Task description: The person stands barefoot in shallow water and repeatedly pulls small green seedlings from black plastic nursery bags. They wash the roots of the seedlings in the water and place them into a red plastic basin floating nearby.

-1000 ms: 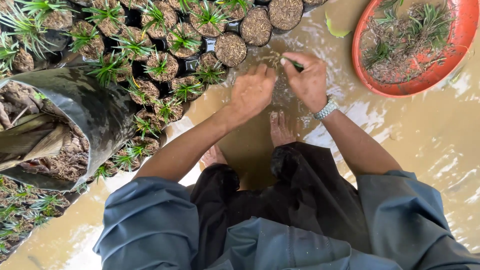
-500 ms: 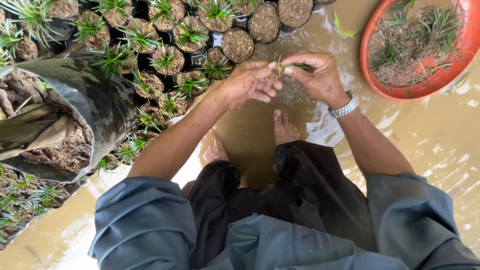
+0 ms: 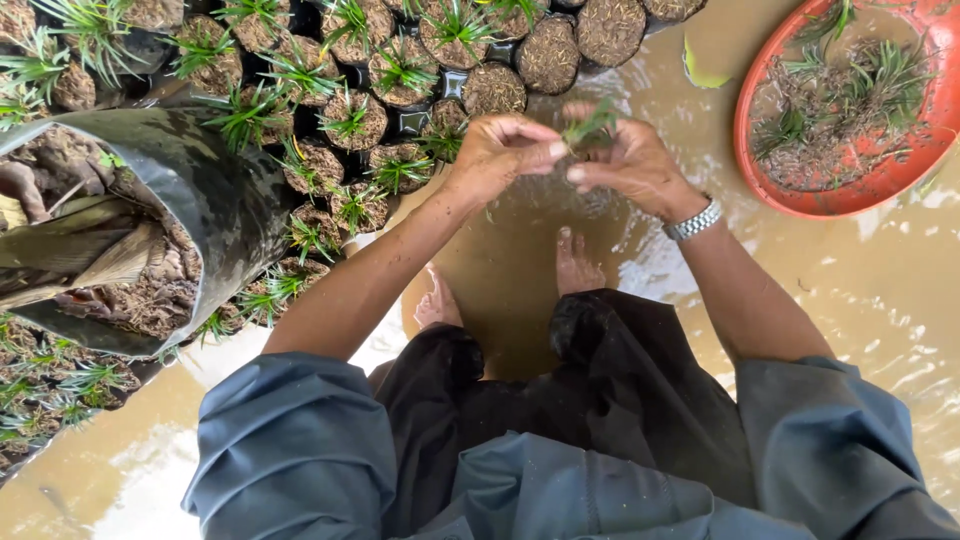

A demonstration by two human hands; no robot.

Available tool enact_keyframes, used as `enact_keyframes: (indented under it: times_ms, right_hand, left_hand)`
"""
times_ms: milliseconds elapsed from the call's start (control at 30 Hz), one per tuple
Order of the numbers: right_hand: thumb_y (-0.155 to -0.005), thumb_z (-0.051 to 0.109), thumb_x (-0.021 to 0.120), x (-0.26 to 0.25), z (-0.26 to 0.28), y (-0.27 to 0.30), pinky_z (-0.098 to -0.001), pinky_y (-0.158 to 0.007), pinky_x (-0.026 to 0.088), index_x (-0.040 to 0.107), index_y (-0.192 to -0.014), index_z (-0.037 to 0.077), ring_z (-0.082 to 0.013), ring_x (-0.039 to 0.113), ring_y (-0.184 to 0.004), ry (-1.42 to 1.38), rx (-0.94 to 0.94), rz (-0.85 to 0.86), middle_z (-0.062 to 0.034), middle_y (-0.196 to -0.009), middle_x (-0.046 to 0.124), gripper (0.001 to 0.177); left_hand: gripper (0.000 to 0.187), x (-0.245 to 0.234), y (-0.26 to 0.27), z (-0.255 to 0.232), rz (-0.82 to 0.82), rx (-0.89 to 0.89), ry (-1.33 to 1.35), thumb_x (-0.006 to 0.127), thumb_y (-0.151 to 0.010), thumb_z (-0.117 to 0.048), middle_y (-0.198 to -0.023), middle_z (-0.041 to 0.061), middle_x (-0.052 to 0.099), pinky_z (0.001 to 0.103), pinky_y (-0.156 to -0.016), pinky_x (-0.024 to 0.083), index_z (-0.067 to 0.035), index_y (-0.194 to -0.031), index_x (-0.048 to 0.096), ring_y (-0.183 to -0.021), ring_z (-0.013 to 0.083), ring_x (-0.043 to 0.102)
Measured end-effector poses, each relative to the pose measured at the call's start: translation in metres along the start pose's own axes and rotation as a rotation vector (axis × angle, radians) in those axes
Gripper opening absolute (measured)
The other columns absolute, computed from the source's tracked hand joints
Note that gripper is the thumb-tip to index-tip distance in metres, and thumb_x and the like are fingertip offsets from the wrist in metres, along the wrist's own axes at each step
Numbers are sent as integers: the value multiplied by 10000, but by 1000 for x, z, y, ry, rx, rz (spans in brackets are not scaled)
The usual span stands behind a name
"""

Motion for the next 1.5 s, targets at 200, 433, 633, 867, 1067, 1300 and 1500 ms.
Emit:
enact_keyframes:
  times_ms: [200, 433, 633, 867, 1067, 1300, 1500]
  right_hand:
    - [-893, 66, 842, 17, 10, 2, -247, -767, 694, 746, -1023, 39, -186, 782, -853, 187, -297, -105, -129, -1024, 773, 164]
    - [-969, 171, 842, 10, 13, -4, -199, -659, 628, 771, -996, 52, -120, 743, -747, 396, -293, -298, -76, -895, 773, 141]
    - [-1003, 204, 820, 6, 3, -11, -203, -572, 561, 771, -970, 70, -100, 688, -698, 513, -394, -290, -62, -910, 767, 147]
    - [-973, 261, 844, 10, 12, -6, -227, -549, 549, 797, -969, 82, -110, 709, -742, 648, -367, -373, -57, -944, 784, 185]
    - [-990, 254, 830, 6, 6, -10, -235, -608, 556, 786, -999, 78, -109, 687, -738, 554, -414, -370, -41, -900, 763, 181]
    - [-965, 278, 850, 7, 0, -29, -200, -482, 537, 813, -1004, 124, -99, 713, -615, 544, -325, -437, -28, -858, 787, 163]
    - [-976, 202, 849, 18, 4, -34, -165, -485, 554, 795, -1035, 90, -87, 701, -617, 454, -354, -439, -50, -913, 791, 138]
  left_hand:
    - [251, -15, 5, -9, 104, -328, 144, 823, -861, -25, -1050, 245, 781, 338, -772, 711, 11, -1103, 766, -881, 319, 802]
    - [929, -17, 11, -71, -154, 661, -1982, 816, -782, -789, -1523, 180, 240, 525, -1078, 203, -113, -1391, 629, -1389, 338, 192]
    - [1093, -27, -21, -33, -206, 371, -2540, 507, -727, -996, -1746, 257, -50, 699, -1249, -108, -174, -1441, 608, -1592, 442, -136]
    - [233, -31, -34, -32, -171, 425, -2171, 767, -843, 130, -1754, 221, 99, 703, -1238, -64, -100, -836, 734, -1554, 451, -113]
    - [253, -22, 17, -22, -423, 953, -2022, 759, -953, 115, -1748, 235, 73, 707, -1323, 80, -120, -979, 667, -1641, 413, 6]
    - [243, -28, -11, -2, -432, 637, -2303, 609, -973, 85, -1771, 195, -75, 653, -1312, -116, -132, -1013, 710, -1629, 363, -205]
    - [233, -28, -28, -3, -328, 574, -2294, 742, -1000, -81, -1734, 280, 58, 731, -1274, -7, -111, -775, 689, -1597, 447, -96]
Point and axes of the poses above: each hand's wrist, its own y-axis away from the middle knuckle, its own x-axis out of the palm, z = x × y, the point moved 3 cm from there along -y, towards the middle knuckle
